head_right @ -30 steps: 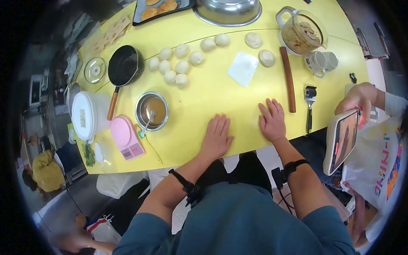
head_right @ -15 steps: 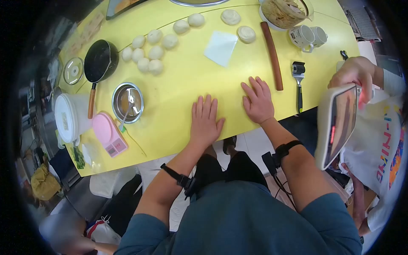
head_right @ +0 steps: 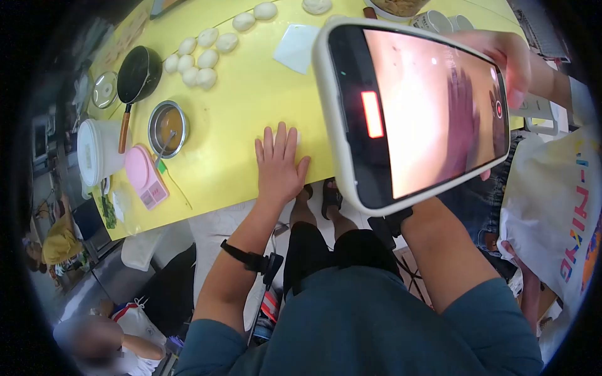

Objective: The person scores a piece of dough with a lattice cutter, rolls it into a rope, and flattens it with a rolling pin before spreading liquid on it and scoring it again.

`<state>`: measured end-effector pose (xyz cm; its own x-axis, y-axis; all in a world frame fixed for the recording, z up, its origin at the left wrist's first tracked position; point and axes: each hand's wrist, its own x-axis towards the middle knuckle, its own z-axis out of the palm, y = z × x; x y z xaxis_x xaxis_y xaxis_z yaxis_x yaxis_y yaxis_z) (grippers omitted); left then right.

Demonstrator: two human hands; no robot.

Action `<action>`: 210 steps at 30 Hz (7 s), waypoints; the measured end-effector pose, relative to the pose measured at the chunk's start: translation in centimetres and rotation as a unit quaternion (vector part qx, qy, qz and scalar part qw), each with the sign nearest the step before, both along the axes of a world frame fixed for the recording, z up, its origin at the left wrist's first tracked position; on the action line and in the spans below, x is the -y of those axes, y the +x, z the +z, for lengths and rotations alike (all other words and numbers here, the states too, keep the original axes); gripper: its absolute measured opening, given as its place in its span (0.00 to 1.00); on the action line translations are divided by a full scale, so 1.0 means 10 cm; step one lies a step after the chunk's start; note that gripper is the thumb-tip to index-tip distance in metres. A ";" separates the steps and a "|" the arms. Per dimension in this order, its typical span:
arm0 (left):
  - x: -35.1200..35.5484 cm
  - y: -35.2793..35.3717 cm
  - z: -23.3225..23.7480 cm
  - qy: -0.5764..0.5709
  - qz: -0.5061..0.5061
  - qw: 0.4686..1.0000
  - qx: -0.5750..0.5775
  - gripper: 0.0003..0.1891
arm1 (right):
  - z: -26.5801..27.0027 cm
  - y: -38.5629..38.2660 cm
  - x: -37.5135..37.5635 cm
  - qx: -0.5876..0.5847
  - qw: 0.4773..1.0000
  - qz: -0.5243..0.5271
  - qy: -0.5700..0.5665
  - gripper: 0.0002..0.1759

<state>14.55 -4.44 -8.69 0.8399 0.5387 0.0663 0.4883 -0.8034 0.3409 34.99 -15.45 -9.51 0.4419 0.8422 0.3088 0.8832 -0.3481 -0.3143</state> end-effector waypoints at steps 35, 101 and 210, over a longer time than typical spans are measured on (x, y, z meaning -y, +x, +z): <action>-0.45 0.31 0.12 0.022 0.079 0.996 0.039 0.39 | -0.28 0.02 0.08 -0.008 0.999 -0.021 -0.026 0.26; -0.26 -0.12 -0.06 -0.011 0.039 0.999 0.005 0.43 | -0.15 -0.01 0.02 0.022 0.999 0.017 -0.021 0.26; -0.68 -0.52 0.11 0.014 0.070 0.997 -0.033 0.37 | 0.24 -0.37 -0.54 -0.006 0.984 0.081 -0.156 0.36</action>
<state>9.32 2.38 -7.58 0.7596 0.6497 0.0305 0.6170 -0.7346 0.2823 31.33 -10.04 -7.12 0.2968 0.9547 0.0196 0.9318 -0.2850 -0.2248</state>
